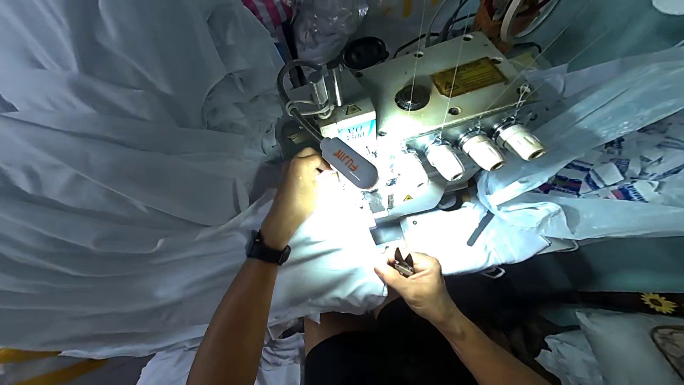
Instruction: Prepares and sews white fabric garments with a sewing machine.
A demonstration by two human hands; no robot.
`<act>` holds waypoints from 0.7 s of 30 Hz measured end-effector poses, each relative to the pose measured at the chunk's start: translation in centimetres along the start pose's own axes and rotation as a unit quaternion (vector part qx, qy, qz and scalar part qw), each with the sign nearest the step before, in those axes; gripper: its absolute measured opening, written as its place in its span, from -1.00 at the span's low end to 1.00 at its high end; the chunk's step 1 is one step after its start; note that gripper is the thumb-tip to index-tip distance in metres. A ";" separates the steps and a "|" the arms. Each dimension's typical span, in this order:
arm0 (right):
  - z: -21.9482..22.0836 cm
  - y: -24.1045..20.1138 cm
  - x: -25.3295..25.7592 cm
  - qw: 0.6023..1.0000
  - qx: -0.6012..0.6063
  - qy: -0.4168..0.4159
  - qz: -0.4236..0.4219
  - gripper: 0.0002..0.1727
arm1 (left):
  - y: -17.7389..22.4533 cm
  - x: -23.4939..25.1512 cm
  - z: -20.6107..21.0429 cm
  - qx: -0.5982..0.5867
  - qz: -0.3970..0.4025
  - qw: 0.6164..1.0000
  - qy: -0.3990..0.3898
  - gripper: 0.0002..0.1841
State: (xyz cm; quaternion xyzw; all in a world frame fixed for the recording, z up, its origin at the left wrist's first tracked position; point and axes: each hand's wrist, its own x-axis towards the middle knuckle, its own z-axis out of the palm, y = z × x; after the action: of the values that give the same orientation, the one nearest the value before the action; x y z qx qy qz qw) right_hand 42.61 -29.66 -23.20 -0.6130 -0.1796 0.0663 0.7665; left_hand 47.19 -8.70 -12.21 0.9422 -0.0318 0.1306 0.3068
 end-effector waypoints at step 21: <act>0.3 0.9 0.8 1.000 -0.007 -0.017 -0.006 -0.88 | -0.3 -0.3 1.1 -0.019 -0.034 0.999 0.020 -0.92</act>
State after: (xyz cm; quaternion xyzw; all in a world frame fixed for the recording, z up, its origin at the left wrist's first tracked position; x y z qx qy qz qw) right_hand 43.38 -28.95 -23.89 -0.6160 -0.1966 0.0707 0.7595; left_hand 47.18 -9.13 -13.29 0.9341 0.0044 0.1381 0.3292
